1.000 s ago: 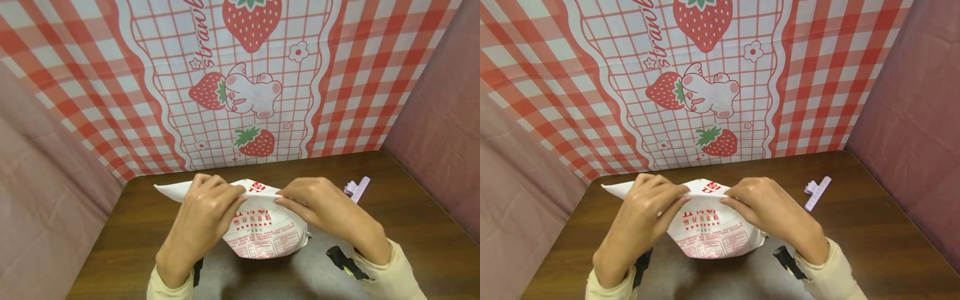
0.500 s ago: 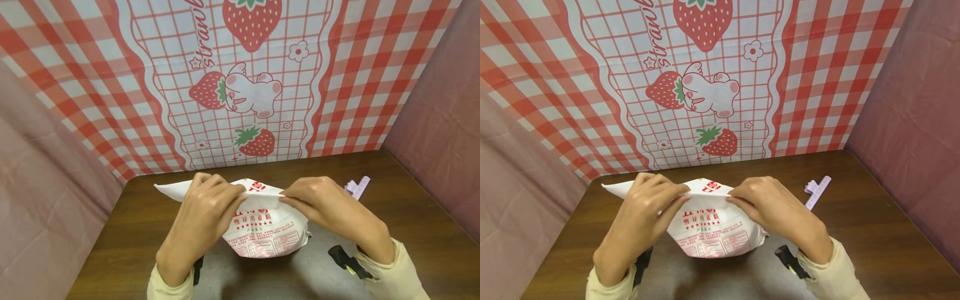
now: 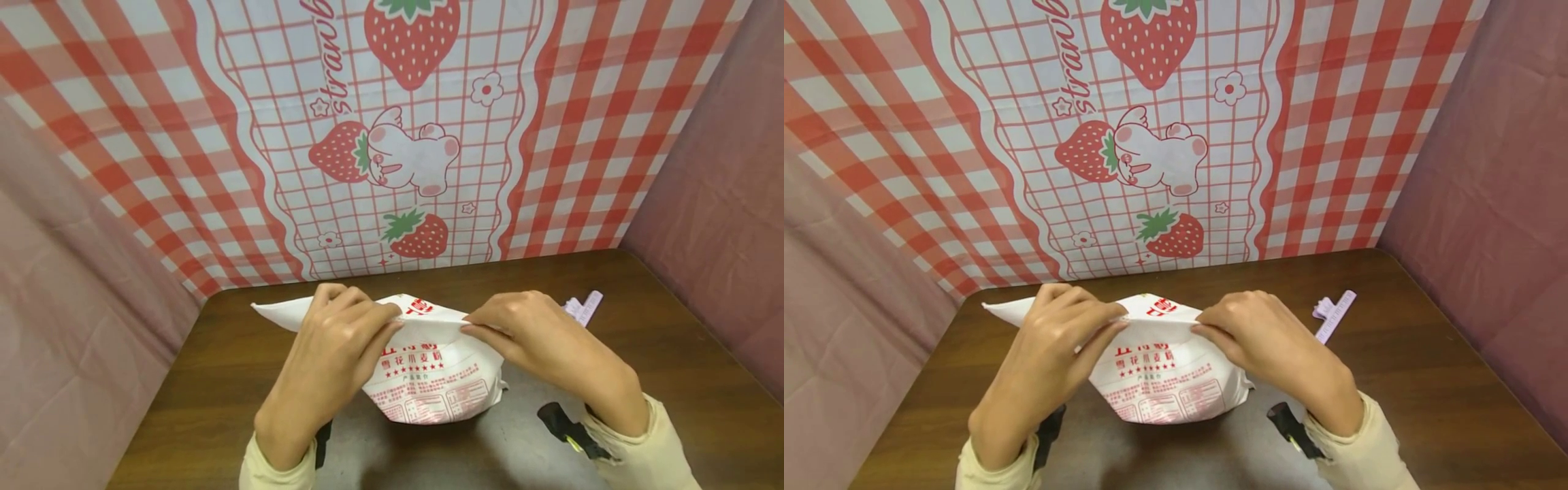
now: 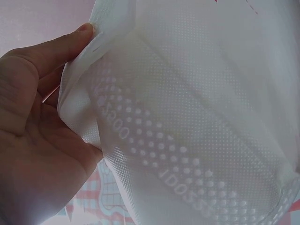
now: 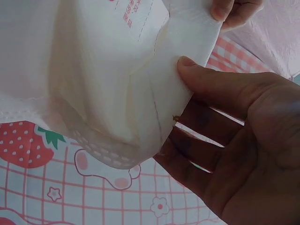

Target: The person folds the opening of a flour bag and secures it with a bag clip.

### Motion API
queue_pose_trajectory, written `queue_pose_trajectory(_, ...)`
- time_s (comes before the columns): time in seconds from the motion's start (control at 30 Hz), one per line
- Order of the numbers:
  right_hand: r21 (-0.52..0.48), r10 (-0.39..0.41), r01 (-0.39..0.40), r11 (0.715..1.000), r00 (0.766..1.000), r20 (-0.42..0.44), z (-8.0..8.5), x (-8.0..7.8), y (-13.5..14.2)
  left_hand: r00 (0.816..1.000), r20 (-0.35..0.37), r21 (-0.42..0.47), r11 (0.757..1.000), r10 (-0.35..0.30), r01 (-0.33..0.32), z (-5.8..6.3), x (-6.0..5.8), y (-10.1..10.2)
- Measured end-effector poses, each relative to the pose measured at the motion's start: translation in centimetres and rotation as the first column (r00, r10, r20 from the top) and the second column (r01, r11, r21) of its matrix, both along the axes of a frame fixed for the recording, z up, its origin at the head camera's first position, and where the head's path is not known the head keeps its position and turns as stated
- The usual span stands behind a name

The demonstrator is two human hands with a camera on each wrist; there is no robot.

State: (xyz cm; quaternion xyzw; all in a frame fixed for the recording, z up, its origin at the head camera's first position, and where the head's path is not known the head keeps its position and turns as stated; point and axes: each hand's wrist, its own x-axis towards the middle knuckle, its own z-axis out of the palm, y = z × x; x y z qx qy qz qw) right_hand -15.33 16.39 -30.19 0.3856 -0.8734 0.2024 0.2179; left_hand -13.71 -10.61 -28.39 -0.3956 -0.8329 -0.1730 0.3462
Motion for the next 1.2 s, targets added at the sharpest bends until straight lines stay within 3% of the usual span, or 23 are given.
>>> queue_pose_trajectory(0.4,0.055,-0.069,0.065,0.996,0.995,0.077,0.46,0.33,0.21,0.999,-0.041,0.015,1.0,-0.013,0.014,-0.19,-0.18,0.03)
queue_pose_trajectory(0.67,0.043,-0.051,0.047,0.998,0.996,0.079,0.35,0.19,0.36,0.999,-0.048,0.015,1.0,-0.017,0.018,-0.2,-0.21,0.02)
queue_pose_trajectory(0.97,0.057,-0.053,0.043,0.997,0.982,0.18,0.66,0.28,0.71,0.999,-0.042,0.015,1.0,-0.017,0.017,-0.13,-0.19,0.03)
queue_pose_trajectory(1.2,0.054,-0.052,0.044,0.998,0.986,0.16,0.46,0.22,0.73,0.999,-0.033,0.016,1.0,-0.015,0.015,-0.17,-0.16,0.0)
